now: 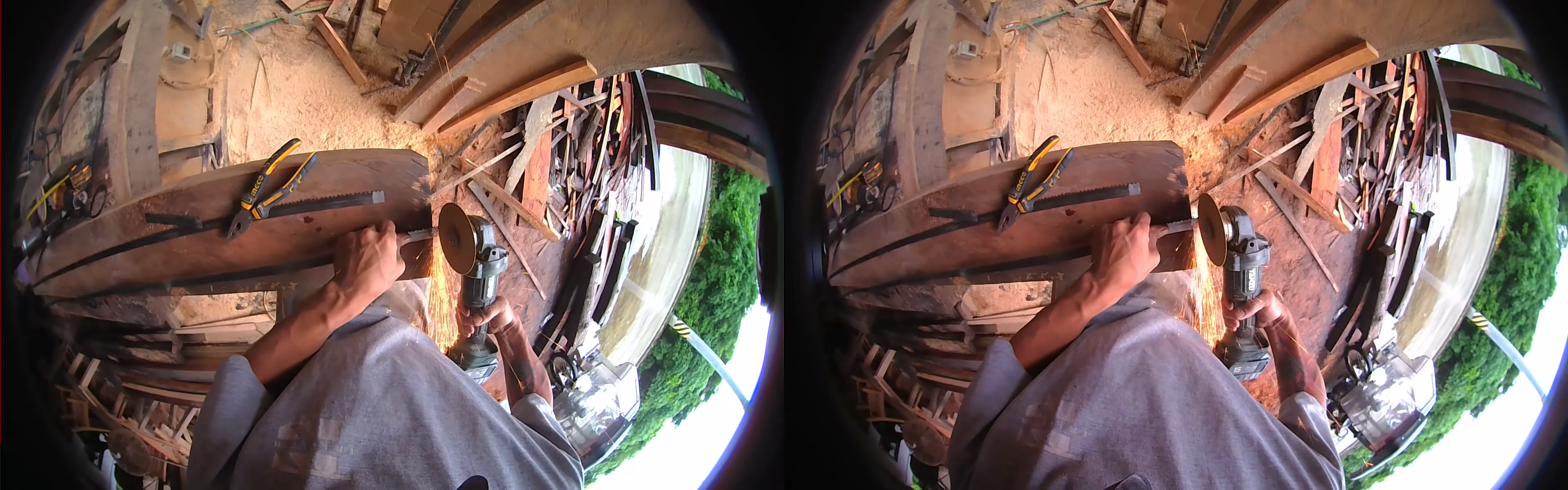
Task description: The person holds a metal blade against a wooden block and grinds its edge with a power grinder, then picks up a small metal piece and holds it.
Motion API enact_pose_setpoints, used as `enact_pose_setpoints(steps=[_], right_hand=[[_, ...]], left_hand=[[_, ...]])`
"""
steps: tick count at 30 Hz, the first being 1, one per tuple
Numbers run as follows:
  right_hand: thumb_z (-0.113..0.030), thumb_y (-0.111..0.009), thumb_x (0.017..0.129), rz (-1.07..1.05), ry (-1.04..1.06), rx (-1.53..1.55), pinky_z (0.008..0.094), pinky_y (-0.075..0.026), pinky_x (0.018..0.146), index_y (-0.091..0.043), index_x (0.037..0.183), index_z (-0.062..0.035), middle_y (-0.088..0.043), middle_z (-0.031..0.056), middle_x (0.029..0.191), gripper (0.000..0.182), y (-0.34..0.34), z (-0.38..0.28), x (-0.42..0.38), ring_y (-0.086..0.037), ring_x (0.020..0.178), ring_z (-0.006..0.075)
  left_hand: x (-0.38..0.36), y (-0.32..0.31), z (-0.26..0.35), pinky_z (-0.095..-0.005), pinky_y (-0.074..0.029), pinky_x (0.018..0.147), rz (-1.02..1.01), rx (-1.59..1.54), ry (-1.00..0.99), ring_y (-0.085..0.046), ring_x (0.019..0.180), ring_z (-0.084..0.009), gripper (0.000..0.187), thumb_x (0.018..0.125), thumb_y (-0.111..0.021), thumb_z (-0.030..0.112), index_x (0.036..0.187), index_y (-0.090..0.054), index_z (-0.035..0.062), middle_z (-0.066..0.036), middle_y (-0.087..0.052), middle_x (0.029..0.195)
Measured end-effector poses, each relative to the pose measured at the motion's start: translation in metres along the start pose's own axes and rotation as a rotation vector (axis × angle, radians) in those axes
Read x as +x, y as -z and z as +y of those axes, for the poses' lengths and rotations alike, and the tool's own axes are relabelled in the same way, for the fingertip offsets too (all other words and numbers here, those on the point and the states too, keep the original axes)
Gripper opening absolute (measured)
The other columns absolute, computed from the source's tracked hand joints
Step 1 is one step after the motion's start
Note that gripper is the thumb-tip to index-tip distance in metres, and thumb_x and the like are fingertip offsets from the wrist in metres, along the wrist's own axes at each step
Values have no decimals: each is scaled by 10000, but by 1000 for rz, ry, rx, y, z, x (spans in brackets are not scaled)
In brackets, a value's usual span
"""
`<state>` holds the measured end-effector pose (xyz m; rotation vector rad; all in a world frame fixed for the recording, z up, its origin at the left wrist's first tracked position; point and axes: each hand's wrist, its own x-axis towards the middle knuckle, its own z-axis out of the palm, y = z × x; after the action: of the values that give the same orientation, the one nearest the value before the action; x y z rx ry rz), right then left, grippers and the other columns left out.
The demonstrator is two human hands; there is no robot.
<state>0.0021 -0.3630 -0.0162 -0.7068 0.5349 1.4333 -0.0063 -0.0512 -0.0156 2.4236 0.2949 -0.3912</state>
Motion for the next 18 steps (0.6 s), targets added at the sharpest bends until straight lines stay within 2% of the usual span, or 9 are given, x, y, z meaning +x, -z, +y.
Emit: enact_pose_setpoints(steps=[10,18], right_hand=[[-54,-774,641,-15,-4,-31,402,-480,597,-598,893,6,-606,132,716,313,1,-12,1,-585,591,268],[-46,-772,622,-32,-23,25,425,-491,604,-611,925,15,-614,143,724,348,5,-9,4,-599,595,289]], left_hand=[[1,5,2,-510,-558,609,11,-72,2,-704,657,-419,224,904,-694,202,849,-687,-15,-266,-693,731],[0,2,2,-516,-559,633,24,-39,17,-709,696,-425,231,905,-694,214,865,-690,-13,-272,-697,760]])
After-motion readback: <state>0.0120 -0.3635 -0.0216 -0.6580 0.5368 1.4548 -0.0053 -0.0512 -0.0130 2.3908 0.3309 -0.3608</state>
